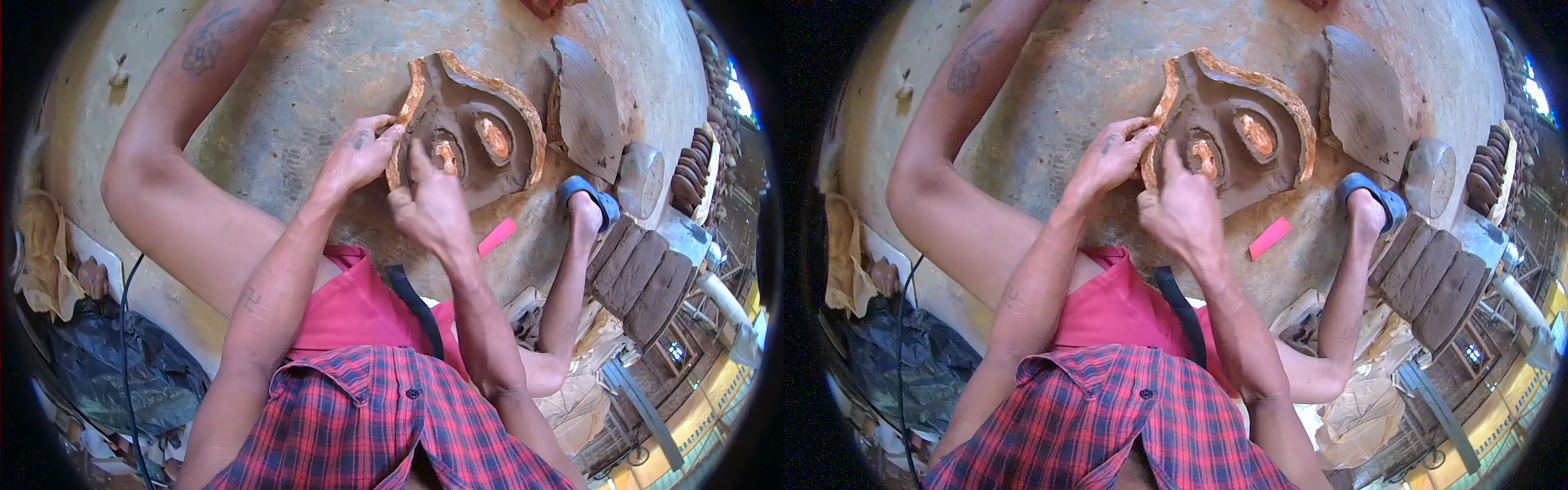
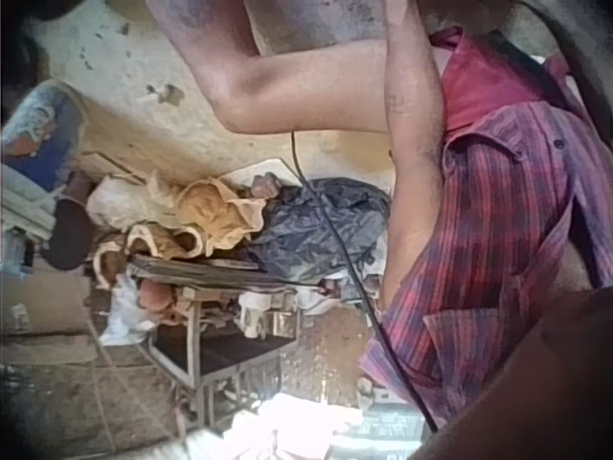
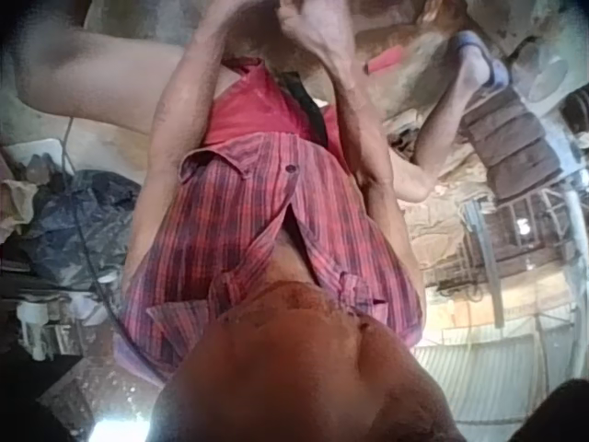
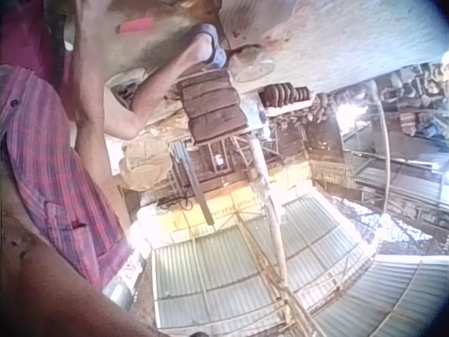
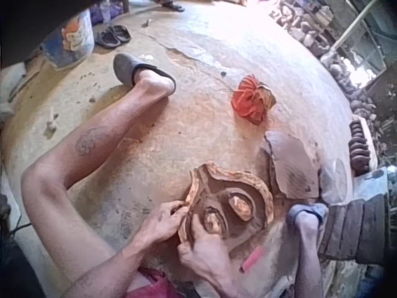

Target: The person molds clay by hand using a small tool, first shaping a piece within a wooden frame and then flattening and pressing a second slab of clay.

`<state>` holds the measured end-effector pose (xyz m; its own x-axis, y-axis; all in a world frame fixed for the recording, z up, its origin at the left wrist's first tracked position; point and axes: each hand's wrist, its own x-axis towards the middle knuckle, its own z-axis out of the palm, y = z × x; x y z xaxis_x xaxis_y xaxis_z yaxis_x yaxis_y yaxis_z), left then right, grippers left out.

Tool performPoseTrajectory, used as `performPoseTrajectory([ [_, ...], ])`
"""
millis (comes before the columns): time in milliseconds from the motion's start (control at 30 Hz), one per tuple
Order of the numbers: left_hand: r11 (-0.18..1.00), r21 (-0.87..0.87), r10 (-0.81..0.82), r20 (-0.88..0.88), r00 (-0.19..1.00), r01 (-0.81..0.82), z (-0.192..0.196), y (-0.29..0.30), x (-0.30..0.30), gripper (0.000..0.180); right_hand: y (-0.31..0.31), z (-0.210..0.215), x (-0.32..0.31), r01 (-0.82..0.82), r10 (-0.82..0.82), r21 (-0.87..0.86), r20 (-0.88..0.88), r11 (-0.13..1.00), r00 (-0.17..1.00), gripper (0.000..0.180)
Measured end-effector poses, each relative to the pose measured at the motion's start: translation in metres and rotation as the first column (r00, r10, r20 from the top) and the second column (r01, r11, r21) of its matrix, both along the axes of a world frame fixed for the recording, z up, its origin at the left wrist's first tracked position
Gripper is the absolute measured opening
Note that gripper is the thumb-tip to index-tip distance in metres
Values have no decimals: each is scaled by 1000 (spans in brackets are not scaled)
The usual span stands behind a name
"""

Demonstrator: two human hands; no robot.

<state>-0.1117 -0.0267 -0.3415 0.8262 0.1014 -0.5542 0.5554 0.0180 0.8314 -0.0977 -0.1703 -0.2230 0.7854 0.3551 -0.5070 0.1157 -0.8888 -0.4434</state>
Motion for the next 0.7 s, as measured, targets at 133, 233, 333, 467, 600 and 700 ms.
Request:
performPoseTrajectory([
  [133,1000,5,-13,-18,1000,13,4,6,2,48,13,9,-14,-17,-3,-145,-133,989,991,94],
  [233,999,-26,-32,-21,999,31,8,8,0,47,-1,11,-28,-48,20,-180,-157,983,987,97],
  [333,982,-175,43,-140,989,-67,29,8,4,47,-20,11,-38,-95,60,-195,-180,976,982,100],
  [467,979,-191,50,-145,988,-78,28,7,4,46,-39,18,-43,-158,108,-245,-205,957,973,101],
  [600,979,-186,63,-129,990,-87,31,6,3,47,-62,23,-38,-208,142,-316,-220,926,965,97],
  [700,977,-199,49,-130,990,-75,33,8,5,46,-84,23,-35,-195,135,-343,-189,919,973,88],
])
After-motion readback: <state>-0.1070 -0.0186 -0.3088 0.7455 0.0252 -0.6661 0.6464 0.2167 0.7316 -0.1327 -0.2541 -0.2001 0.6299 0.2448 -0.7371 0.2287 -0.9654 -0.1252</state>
